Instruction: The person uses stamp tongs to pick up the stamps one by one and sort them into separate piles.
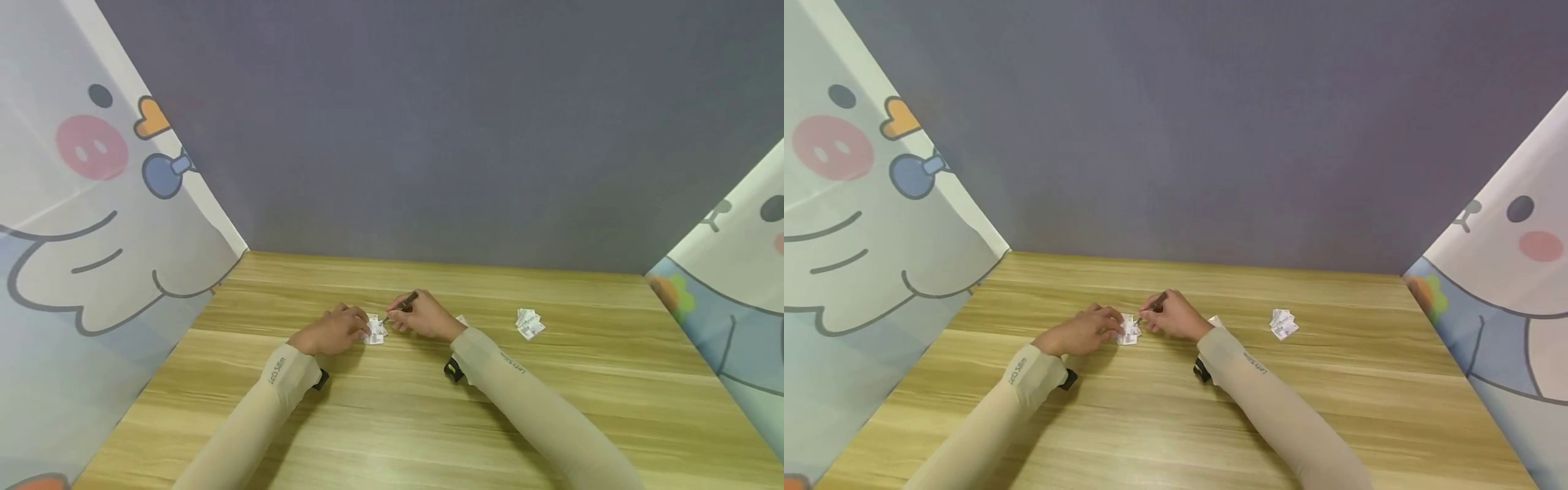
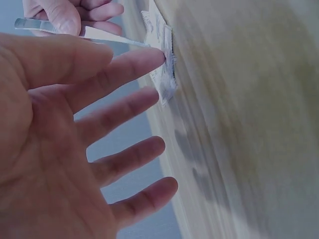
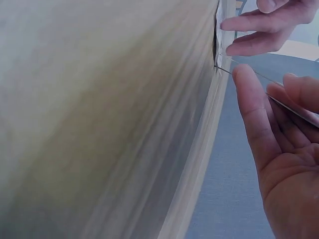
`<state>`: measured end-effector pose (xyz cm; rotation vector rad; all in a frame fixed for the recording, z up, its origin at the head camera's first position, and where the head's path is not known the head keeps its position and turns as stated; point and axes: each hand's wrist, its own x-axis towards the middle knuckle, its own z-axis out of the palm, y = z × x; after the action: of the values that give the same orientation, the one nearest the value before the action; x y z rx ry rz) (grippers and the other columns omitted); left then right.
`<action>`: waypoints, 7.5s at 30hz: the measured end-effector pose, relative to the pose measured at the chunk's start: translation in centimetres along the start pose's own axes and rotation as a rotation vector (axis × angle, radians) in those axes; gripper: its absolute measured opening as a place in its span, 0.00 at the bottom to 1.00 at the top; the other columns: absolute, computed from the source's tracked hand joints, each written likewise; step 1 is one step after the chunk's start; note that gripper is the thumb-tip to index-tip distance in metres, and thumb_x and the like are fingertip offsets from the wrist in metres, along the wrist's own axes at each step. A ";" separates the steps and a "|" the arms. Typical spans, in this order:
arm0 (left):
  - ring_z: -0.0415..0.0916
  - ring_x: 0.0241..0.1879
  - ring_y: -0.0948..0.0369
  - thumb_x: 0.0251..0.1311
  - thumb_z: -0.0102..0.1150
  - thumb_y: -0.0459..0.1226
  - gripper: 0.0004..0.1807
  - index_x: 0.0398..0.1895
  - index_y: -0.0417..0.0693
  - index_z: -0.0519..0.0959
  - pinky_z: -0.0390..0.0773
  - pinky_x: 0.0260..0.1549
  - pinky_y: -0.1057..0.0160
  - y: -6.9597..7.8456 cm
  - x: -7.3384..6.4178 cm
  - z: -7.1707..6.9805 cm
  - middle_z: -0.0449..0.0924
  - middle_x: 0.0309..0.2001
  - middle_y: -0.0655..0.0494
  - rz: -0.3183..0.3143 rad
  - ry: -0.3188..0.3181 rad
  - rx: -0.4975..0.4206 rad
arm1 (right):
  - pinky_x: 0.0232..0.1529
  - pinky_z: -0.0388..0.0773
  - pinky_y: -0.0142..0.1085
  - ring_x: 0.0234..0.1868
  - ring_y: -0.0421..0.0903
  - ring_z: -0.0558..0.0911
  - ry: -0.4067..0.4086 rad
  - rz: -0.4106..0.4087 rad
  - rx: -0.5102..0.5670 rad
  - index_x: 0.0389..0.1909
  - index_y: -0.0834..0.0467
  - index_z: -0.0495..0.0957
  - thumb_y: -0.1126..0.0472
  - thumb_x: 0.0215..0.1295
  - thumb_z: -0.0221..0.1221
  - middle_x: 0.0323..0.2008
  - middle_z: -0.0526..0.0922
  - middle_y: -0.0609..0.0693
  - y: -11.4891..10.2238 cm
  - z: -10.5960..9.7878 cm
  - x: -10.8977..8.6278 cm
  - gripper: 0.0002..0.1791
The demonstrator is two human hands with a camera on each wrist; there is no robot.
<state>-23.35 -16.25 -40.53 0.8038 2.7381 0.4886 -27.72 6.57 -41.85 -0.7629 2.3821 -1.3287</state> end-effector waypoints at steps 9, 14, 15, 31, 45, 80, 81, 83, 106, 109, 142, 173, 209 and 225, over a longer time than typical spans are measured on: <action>0.61 0.59 0.50 0.71 0.46 0.37 0.15 0.51 0.45 0.81 0.56 0.56 0.34 0.1 0.0 0.4 0.72 0.57 0.54 -0.012 -0.014 -0.016 | 0.25 0.81 0.39 0.26 0.49 0.84 0.024 -0.061 -0.006 0.46 0.65 0.81 0.62 0.66 0.58 0.31 0.85 0.53 0.4 0.1 -0.3 0.12; 0.60 0.60 0.50 0.71 0.45 0.38 0.16 0.54 0.46 0.79 0.55 0.57 0.34 0.1 -0.1 0.5 0.71 0.59 0.55 -0.026 -0.019 -0.008 | 0.27 0.82 0.39 0.27 0.50 0.84 0.027 -0.095 0.003 0.46 0.66 0.81 0.63 0.66 0.58 0.31 0.85 0.54 0.5 0.2 -0.4 0.12; 0.60 0.61 0.50 0.71 0.45 0.39 0.16 0.54 0.46 0.79 0.55 0.57 0.34 0.1 -0.1 0.5 0.70 0.59 0.55 -0.028 -0.022 -0.006 | 0.28 0.82 0.39 0.27 0.50 0.84 0.026 -0.100 0.007 0.46 0.66 0.81 0.63 0.66 0.58 0.31 0.85 0.54 0.4 0.2 -0.4 0.12; 0.60 0.61 0.49 0.71 0.46 0.39 0.16 0.55 0.45 0.78 0.53 0.58 0.32 0.2 -0.2 0.3 0.69 0.61 0.55 -0.035 -0.046 -0.011 | 0.29 0.82 0.41 0.28 0.54 0.84 0.003 -0.084 0.070 0.44 0.69 0.80 0.68 0.65 0.58 0.34 0.84 0.59 -0.1 0.5 -0.4 0.11; 0.62 0.60 0.46 0.69 0.49 0.36 0.15 0.55 0.44 0.77 0.62 0.59 0.44 0.2 0.1 0.2 0.70 0.60 0.49 0.029 0.090 -0.066 | 0.33 0.82 0.47 0.31 0.58 0.84 0.067 -0.125 0.112 0.46 0.69 0.80 0.63 0.67 0.58 0.35 0.83 0.62 -0.6 -2.2 -2.5 0.13; 0.56 0.67 0.51 0.71 0.45 0.41 0.20 0.63 0.47 0.71 0.53 0.65 0.51 7.4 7.9 2.8 0.67 0.63 0.55 0.189 -0.032 0.012 | 0.25 0.81 0.40 0.25 0.59 0.83 0.396 0.007 -0.163 0.39 0.71 0.80 0.71 0.65 0.56 0.28 0.82 0.66 2.6 -14.0 -15.8 0.07; 0.57 0.66 0.51 0.71 0.46 0.40 0.20 0.63 0.47 0.71 0.54 0.65 0.50 7.4 8.0 2.9 0.68 0.63 0.55 0.189 -0.034 0.009 | 0.25 0.81 0.39 0.25 0.60 0.83 0.408 0.014 -0.161 0.39 0.71 0.80 0.71 0.65 0.56 0.29 0.82 0.66 2.9 -14.1 -16.2 0.07; 0.57 0.66 0.51 0.71 0.46 0.40 0.20 0.63 0.47 0.71 0.54 0.65 0.50 7.2 7.9 2.8 0.68 0.63 0.55 0.184 -0.036 0.001 | 0.24 0.81 0.38 0.25 0.60 0.83 0.429 0.021 -0.153 0.39 0.72 0.80 0.72 0.64 0.56 0.30 0.82 0.68 3.8 -14.4 -16.6 0.07; 0.55 0.64 0.51 0.71 0.46 0.42 0.21 0.65 0.50 0.69 0.57 0.61 0.42 9.1 8.7 3.8 0.63 0.65 0.54 0.236 -0.095 0.104 | 0.21 0.77 0.34 0.24 0.49 0.83 0.482 0.064 -0.303 0.39 0.64 0.83 0.59 0.66 0.59 0.26 0.84 0.53 7.0 -13.3 -15.7 0.12; 0.54 0.63 0.54 0.71 0.44 0.42 0.23 0.68 0.53 0.66 0.58 0.59 0.44 10.1 9.0 4.3 0.61 0.65 0.55 0.239 -0.116 0.140 | 0.21 0.78 0.34 0.23 0.49 0.82 0.450 0.038 -0.283 0.38 0.64 0.83 0.59 0.66 0.59 0.25 0.84 0.51 6.5 -12.4 -15.1 0.11; 0.55 0.65 0.57 0.72 0.44 0.43 0.21 0.64 0.50 0.71 0.58 0.61 0.45 9.2 7.3 4.2 0.63 0.66 0.62 0.225 -0.163 0.171 | 0.33 0.81 0.38 0.30 0.49 0.84 0.126 0.048 -0.099 0.49 0.62 0.80 0.60 0.66 0.59 0.38 0.84 0.52 6.0 -8.4 -10.3 0.14; 0.55 0.65 0.55 0.71 0.47 0.44 0.22 0.66 0.50 0.69 0.59 0.61 0.42 9.3 7.1 4.4 0.61 0.66 0.61 0.202 -0.156 0.155 | 0.31 0.81 0.39 0.30 0.52 0.83 0.146 0.023 -0.015 0.46 0.63 0.81 0.60 0.63 0.62 0.38 0.84 0.53 6.2 -8.6 -10.5 0.14; 0.53 0.67 0.55 0.71 0.46 0.44 0.23 0.67 0.50 0.68 0.59 0.61 0.42 9.6 7.2 4.4 0.60 0.67 0.60 0.210 -0.150 0.189 | 0.38 0.79 0.52 0.37 0.62 0.83 0.017 -0.007 0.037 0.46 0.73 0.77 0.69 0.67 0.55 0.36 0.83 0.65 4.4 -9.6 -9.9 0.12; 0.54 0.68 0.52 0.71 0.45 0.44 0.24 0.67 0.48 0.65 0.54 0.64 0.45 9.2 6.9 4.0 0.62 0.67 0.53 0.126 -0.069 0.054 | 0.30 0.82 0.43 0.30 0.56 0.84 0.159 -0.103 -0.020 0.41 0.68 0.81 0.64 0.65 0.59 0.32 0.85 0.57 5.4 -9.2 -10.6 0.11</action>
<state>-23.31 -4.12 -41.65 0.9917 2.6594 0.4050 -25.39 21.39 -41.59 -0.8248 2.5128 -1.4585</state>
